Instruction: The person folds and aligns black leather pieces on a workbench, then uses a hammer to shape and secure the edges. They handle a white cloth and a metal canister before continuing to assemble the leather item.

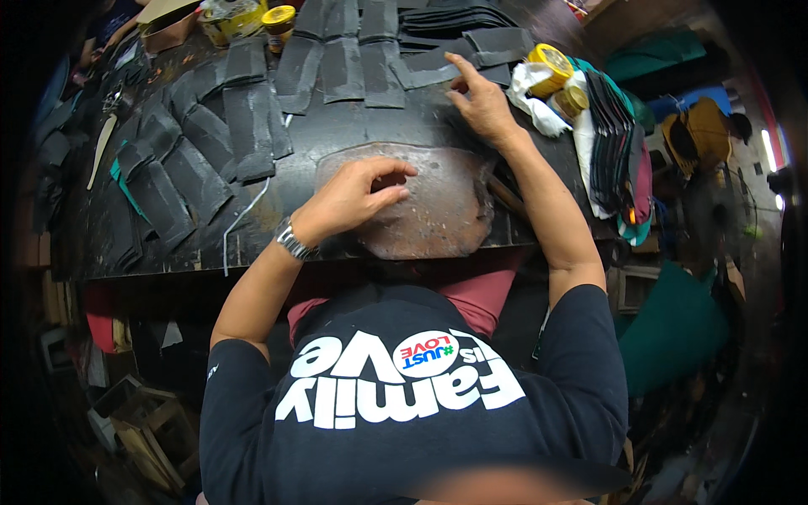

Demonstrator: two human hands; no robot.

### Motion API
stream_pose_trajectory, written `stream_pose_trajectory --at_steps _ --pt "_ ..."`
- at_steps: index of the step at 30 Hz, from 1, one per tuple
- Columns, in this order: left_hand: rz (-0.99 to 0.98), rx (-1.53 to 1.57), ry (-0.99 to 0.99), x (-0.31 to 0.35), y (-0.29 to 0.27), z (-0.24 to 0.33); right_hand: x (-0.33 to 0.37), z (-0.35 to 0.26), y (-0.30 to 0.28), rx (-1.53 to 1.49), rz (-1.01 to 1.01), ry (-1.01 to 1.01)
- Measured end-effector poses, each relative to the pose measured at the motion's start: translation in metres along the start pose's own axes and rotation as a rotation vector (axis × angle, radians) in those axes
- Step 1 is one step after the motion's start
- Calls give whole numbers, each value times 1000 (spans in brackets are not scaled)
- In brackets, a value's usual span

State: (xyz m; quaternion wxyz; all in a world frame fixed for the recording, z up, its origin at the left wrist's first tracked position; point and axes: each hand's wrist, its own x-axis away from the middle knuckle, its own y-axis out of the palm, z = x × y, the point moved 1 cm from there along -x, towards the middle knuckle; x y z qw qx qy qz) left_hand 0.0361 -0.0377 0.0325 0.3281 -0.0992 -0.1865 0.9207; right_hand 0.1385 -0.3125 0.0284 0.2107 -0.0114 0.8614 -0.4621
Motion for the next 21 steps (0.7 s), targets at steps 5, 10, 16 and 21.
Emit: stream_pose_trajectory --at_steps 5,10,16,21 --pt "146 -234 31 -42 -36 -28 -46 -32 46 15 -31 -81" --pt "380 -431 17 -88 -73 -67 -48 -55 76 261 -212 -253" --pt "425 -414 -88 -110 -93 -94 -59 -47 88 82 69 -107" --pt "378 -490 -129 -112 -93 -89 -89 -19 59 -1191 390 521"
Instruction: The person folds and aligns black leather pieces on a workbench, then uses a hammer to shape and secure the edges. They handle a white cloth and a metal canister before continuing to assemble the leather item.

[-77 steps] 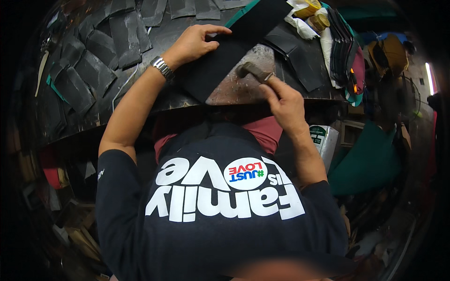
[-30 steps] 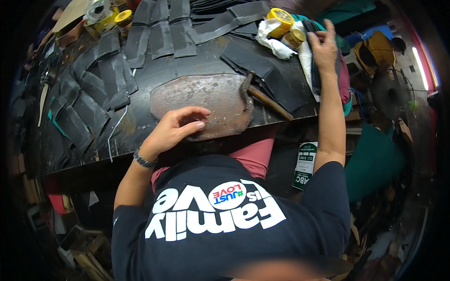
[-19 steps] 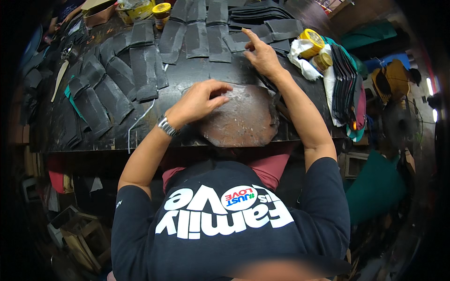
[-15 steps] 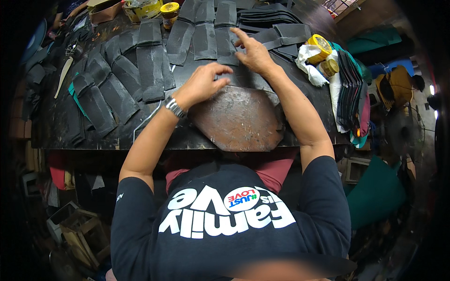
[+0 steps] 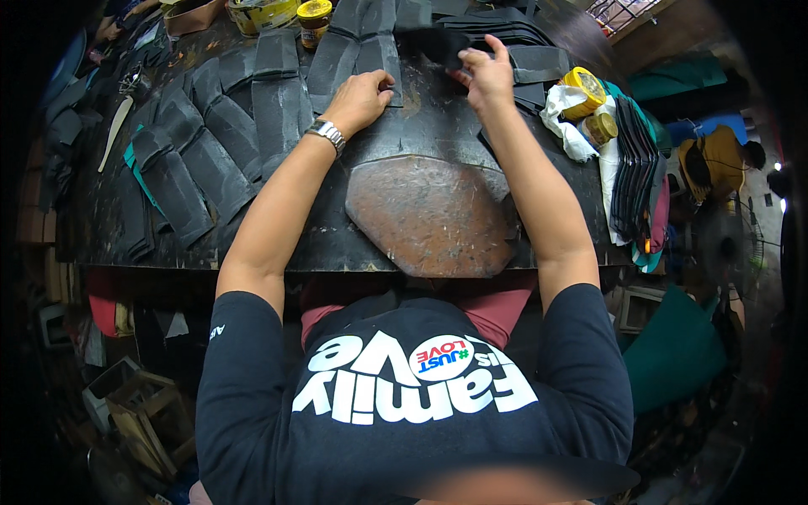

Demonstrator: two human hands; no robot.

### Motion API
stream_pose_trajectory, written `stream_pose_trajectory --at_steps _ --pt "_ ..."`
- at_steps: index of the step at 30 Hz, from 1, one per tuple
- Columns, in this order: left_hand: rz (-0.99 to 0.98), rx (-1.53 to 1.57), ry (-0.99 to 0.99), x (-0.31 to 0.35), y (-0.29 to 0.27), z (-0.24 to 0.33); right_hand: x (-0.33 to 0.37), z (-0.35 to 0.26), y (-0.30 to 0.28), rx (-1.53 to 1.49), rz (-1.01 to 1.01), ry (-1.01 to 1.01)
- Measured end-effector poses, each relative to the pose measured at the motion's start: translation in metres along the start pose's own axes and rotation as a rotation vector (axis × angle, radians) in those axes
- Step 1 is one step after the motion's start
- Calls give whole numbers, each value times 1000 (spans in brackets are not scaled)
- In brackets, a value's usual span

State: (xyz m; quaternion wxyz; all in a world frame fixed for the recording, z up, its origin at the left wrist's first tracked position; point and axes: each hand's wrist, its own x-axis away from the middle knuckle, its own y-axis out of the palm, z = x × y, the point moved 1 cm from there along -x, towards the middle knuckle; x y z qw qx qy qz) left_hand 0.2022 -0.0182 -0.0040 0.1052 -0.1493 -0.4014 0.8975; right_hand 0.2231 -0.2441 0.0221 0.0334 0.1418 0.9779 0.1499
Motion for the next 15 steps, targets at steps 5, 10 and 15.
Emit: stream_pose_trajectory --at_steps 5,10,15 --pt "-24 -90 24 -7 0 -1 9 -17 -10 -198 -200 105" --pt "45 8 -41 -13 7 -15 50 -19 -18 45 -577 3" --pt "69 -171 -35 -20 13 -21 82 -23 -28 -205 -349 182"
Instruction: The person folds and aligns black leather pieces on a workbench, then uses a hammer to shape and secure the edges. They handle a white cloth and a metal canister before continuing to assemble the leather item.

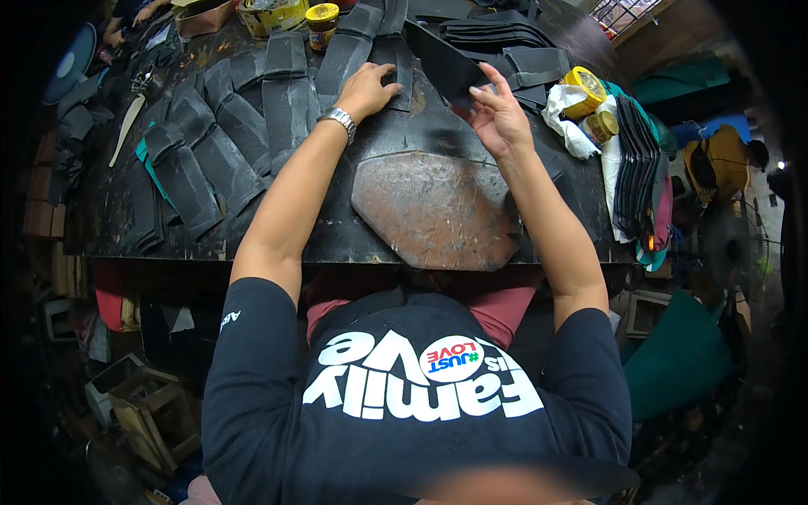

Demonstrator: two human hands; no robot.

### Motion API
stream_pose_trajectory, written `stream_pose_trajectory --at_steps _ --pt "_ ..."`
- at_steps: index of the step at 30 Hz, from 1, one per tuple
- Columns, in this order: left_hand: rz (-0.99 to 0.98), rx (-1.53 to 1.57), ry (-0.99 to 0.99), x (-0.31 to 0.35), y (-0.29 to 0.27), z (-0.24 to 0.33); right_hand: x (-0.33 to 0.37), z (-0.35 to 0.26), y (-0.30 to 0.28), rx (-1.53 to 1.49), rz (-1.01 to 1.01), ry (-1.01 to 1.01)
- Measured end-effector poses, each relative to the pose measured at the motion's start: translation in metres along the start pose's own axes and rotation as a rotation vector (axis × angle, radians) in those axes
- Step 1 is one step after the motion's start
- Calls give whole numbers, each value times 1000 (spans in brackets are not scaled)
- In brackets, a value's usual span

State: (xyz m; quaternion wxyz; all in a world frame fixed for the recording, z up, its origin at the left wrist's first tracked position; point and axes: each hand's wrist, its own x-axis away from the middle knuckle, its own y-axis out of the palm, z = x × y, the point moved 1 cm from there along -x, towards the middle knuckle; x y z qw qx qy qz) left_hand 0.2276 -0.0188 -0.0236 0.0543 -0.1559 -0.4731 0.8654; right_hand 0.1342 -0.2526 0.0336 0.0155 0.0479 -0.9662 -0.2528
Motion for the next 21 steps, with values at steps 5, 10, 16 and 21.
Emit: stream_pose_trajectory --at_steps 5,10,16,21 --pt "-45 -150 10 -11 0 4 61 -7 8 118 -189 89" --pt "-189 -256 -1 -31 -6 -3 144 -14 16 920 -433 -24" --pt "-398 490 -240 -57 -10 -26 186 -32 6 1534 -616 -269" --pt "-306 369 -134 -52 -17 -18 200 -40 -12 1572 -657 -322"
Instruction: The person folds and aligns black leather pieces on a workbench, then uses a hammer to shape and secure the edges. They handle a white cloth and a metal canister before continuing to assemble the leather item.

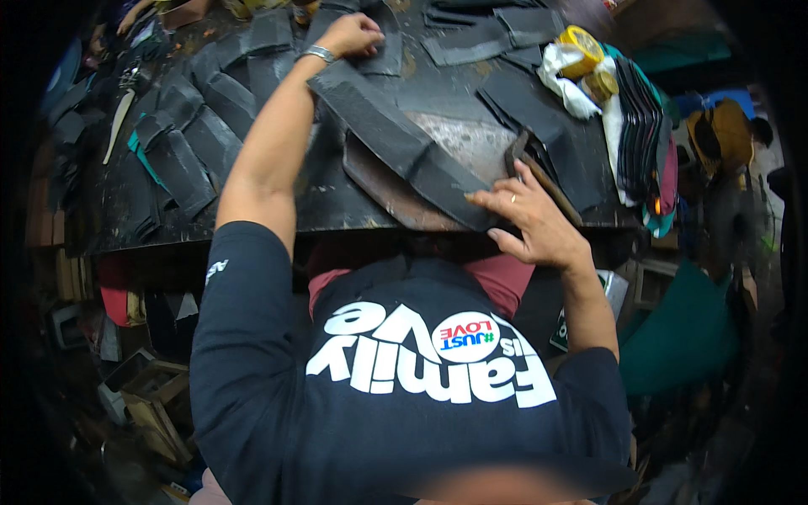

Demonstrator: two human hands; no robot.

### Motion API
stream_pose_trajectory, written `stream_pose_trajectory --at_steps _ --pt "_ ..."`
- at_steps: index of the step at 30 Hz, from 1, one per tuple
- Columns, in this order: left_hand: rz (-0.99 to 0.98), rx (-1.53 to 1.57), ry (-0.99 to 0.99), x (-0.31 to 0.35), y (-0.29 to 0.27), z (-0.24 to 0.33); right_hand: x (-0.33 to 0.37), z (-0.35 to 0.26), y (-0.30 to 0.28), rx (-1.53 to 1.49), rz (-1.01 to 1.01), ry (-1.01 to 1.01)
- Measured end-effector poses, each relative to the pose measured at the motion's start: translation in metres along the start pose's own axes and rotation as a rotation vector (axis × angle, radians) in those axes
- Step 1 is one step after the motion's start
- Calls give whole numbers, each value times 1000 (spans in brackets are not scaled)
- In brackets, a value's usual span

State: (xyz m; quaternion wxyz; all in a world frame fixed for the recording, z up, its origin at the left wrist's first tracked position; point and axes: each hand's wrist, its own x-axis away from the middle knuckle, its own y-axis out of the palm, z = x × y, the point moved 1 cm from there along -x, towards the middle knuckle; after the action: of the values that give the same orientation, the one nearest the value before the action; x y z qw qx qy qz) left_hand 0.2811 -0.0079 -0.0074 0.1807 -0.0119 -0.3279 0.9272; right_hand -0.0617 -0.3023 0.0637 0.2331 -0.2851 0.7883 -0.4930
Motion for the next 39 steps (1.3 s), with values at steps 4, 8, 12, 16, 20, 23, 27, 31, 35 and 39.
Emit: stream_pose_trajectory --at_steps 4,8,12,16,20,23,27,31,35,39 --pt "-10 105 326 61 -12 41 6 10 5 -62 59 42" --pt "-530 -105 795 160 15 84 4 15 10 -145 118 96" --pt "-519 -548 929 236 83 83 7 32 7 -427 425 258" --pt "-392 -590 851 257 104 74 20 83 -5 -281 854 464" --pt "-287 -583 776 268 112 77 38 128 -6 106 654 729" --pt "-277 -568 767 268 114 76 46 139 -4 -167 559 798" --pt "-274 -574 779 267 115 73 50 128 -3 -87 536 671" --pt "-255 -582 788 268 115 73 52 118 4 -81 542 628" --pt "-226 -610 755 263 108 70 54 119 8 -28 513 560" --pt "-195 -563 722 258 96 64 56 139 -6 84 527 523"
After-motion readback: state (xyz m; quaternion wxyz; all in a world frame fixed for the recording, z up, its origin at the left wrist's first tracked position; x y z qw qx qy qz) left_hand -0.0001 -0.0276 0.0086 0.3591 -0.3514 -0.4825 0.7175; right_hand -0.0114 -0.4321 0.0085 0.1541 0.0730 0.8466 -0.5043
